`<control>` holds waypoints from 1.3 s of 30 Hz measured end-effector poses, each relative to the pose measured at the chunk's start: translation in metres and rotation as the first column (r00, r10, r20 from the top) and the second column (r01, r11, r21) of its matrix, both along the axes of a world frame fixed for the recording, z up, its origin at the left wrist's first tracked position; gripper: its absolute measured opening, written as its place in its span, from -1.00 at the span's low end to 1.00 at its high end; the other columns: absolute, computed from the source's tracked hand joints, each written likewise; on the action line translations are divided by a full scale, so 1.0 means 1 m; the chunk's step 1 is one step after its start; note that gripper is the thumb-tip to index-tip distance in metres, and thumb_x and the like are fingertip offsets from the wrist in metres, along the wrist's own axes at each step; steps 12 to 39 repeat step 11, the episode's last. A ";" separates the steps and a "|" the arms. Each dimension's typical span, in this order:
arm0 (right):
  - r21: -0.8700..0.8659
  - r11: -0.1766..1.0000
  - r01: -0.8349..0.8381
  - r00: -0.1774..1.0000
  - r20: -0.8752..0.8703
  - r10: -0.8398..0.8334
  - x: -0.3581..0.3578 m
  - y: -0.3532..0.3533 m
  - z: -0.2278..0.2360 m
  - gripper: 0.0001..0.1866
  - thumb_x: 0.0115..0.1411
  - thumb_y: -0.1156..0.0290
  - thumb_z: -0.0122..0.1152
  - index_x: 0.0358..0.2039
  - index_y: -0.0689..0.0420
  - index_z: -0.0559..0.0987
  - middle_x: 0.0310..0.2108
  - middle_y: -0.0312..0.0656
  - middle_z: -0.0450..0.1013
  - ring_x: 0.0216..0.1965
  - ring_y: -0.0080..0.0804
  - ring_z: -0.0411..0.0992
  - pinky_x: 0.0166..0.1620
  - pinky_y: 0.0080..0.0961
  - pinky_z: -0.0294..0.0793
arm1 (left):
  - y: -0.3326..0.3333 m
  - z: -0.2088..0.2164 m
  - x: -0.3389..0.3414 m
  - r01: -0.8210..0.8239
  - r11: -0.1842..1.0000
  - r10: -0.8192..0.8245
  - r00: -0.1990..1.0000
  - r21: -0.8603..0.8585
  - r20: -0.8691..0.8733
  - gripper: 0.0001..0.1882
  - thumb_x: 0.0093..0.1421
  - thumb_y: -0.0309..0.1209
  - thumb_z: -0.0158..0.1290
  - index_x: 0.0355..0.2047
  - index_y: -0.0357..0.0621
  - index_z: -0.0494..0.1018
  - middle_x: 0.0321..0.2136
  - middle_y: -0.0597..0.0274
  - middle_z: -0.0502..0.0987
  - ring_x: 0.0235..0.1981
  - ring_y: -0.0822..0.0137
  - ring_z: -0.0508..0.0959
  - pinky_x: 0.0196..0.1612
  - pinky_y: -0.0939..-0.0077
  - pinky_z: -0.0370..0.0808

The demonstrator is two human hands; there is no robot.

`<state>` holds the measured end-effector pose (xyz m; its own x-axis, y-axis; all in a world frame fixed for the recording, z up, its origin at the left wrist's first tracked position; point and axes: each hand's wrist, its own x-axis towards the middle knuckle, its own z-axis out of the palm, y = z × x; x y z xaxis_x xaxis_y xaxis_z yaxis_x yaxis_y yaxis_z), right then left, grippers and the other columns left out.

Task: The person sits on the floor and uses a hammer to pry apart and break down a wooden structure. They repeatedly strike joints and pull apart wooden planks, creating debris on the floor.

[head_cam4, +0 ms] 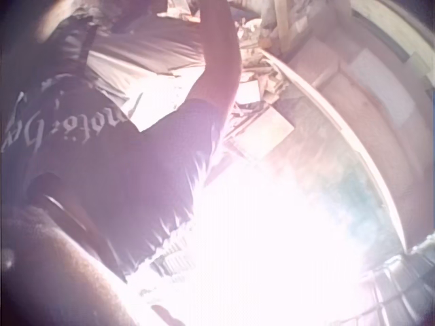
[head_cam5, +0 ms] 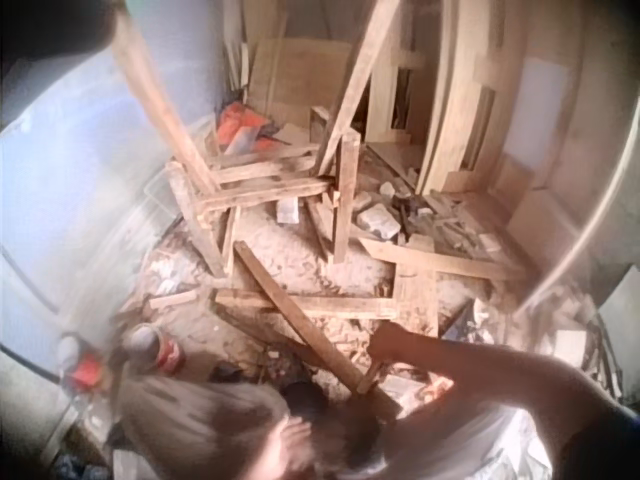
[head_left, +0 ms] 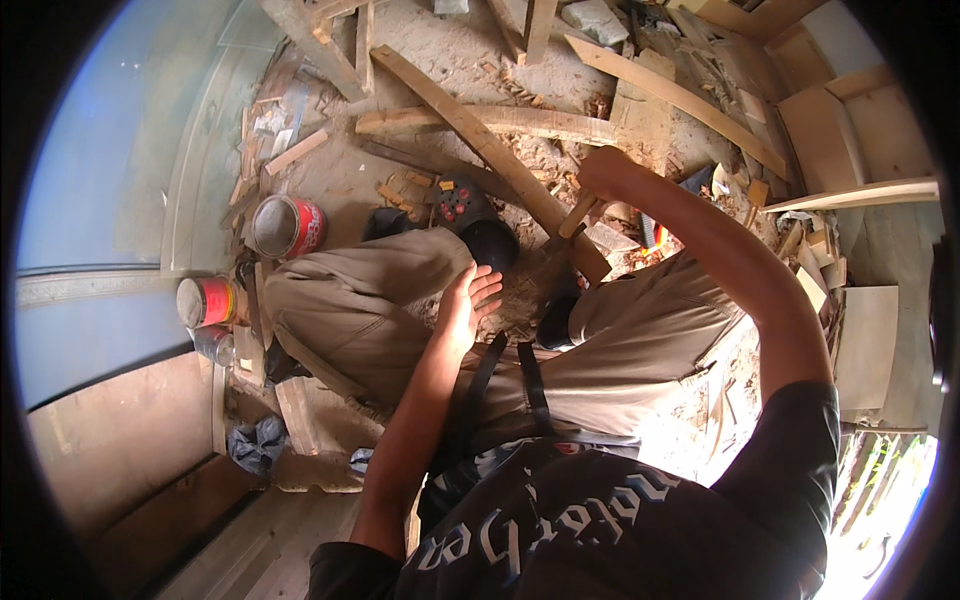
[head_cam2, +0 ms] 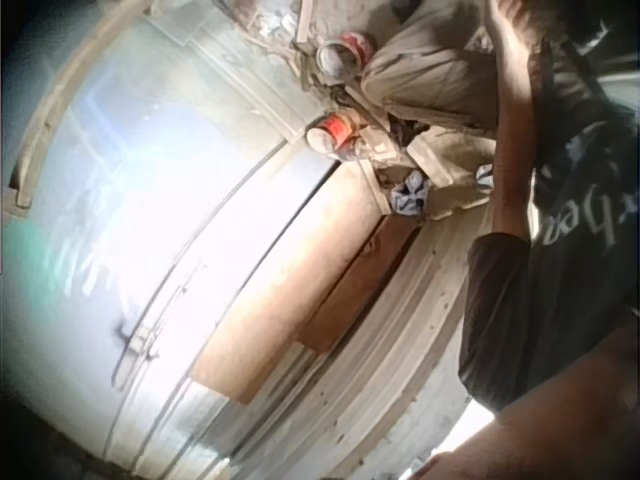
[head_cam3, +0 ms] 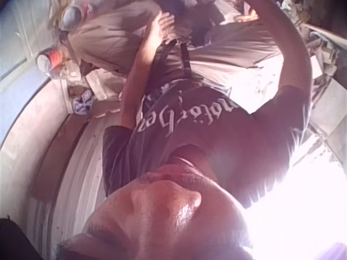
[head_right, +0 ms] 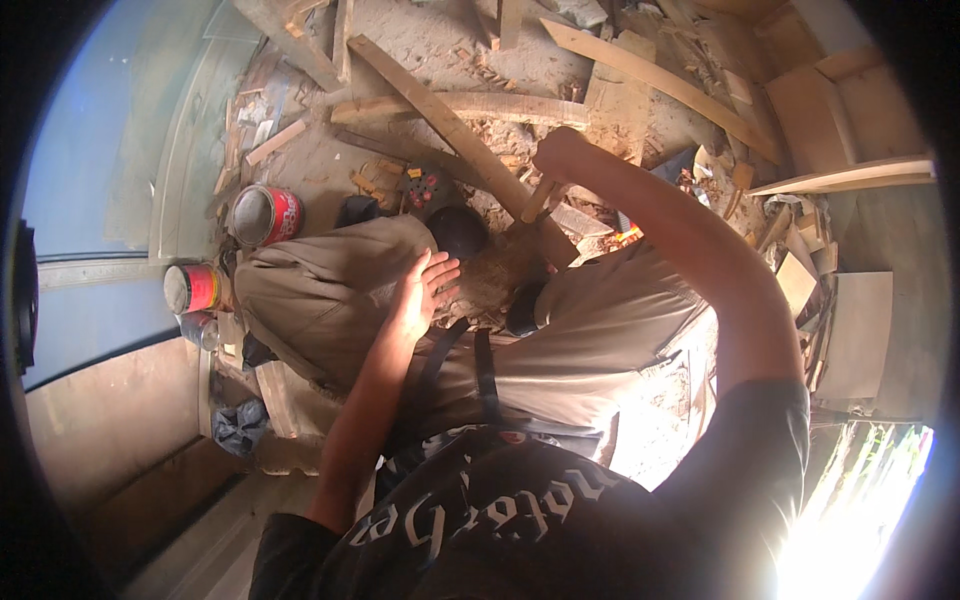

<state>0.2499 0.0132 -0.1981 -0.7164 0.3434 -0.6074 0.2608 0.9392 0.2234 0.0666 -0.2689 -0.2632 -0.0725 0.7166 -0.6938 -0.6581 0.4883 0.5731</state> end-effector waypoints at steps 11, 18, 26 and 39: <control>0.119 0.984 0.133 0.991 -0.013 -0.133 0.038 0.048 -0.024 -0.25 -0.30 -0.46 0.28 -0.43 0.04 0.69 -0.40 -0.21 0.60 -0.29 -0.19 0.58 -0.21 -0.24 0.53 | -0.021 0.021 0.009 -0.003 0.999 0.010 0.982 0.034 -0.190 -0.55 0.31 -0.09 -0.06 -0.02 -0.22 0.36 -0.14 0.05 0.54 -0.09 0.24 0.53 -0.05 0.29 0.47; 0.119 0.984 0.133 0.991 -0.013 -0.133 0.038 0.048 -0.024 -0.25 -0.30 -0.46 0.28 -0.43 0.04 0.69 -0.40 -0.21 0.60 -0.29 -0.19 0.58 -0.21 -0.24 0.53 | -0.021 0.021 0.009 -0.003 0.999 0.010 0.982 0.034 -0.190 -0.55 0.31 -0.09 -0.06 -0.02 -0.22 0.36 -0.14 0.05 0.54 -0.09 0.24 0.53 -0.05 0.29 0.47; 0.119 0.984 0.133 0.991 -0.013 -0.133 0.038 0.048 -0.024 -0.25 -0.30 -0.46 0.28 -0.43 0.04 0.69 -0.40 -0.21 0.60 -0.29 -0.19 0.58 -0.21 -0.24 0.53 | -0.021 0.021 0.009 -0.003 0.999 0.010 0.982 0.034 -0.190 -0.55 0.31 -0.09 -0.06 -0.02 -0.22 0.36 -0.14 0.05 0.54 -0.09 0.24 0.53 -0.05 0.29 0.47; 0.119 0.984 0.133 0.991 -0.013 -0.133 0.038 0.048 -0.024 -0.25 -0.30 -0.46 0.28 -0.43 0.04 0.69 -0.40 -0.21 0.60 -0.29 -0.19 0.58 -0.21 -0.24 0.53 | -0.021 0.021 0.009 -0.003 0.999 0.010 0.982 0.034 -0.190 -0.55 0.31 -0.09 -0.06 -0.02 -0.22 0.36 -0.14 0.05 0.54 -0.09 0.24 0.53 -0.05 0.29 0.47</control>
